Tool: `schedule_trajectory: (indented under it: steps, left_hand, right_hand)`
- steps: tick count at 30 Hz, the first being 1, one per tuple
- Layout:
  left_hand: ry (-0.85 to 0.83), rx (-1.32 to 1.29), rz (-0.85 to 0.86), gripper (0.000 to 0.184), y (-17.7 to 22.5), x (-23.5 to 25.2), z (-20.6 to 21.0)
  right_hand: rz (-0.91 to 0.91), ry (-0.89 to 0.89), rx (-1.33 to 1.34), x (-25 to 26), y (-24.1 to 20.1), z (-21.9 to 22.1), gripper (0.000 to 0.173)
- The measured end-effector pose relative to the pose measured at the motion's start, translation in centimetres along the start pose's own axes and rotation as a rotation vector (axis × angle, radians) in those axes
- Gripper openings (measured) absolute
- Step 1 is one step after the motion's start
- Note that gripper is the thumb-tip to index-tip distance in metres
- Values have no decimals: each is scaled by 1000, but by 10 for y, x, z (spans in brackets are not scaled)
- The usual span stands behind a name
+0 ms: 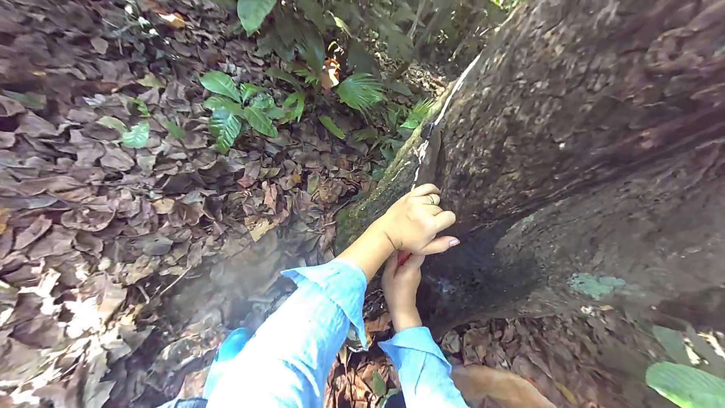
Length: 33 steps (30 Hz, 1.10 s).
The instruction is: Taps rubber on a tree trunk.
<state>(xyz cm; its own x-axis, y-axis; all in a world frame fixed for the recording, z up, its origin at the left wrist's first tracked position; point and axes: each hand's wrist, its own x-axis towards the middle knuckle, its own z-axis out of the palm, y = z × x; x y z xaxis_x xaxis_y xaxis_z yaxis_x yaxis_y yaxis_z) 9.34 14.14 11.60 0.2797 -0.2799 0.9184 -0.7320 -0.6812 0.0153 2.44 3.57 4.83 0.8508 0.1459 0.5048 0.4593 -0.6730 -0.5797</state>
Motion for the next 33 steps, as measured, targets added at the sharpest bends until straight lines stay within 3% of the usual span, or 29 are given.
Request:
schedule_trajectory:
  steps: [10,15,25,33]
  left_hand:
    - [106,-57,-34,57,-9,-12,10]
    - [157,-113,-65,63,-6,-16,10]
    - [237,-213,-192,64,19,3,1]
    - [253,-214,-257,68,32,12,-5]
  right_hand:
    - [147,-10,-74,-4,-15,21,50]
    - [123,24,-145,-9,-17,20,48]
    - [102,-77,-220,-13,-42,-40,40]
    - [100,-123,-195,-11,-48,-59,39]
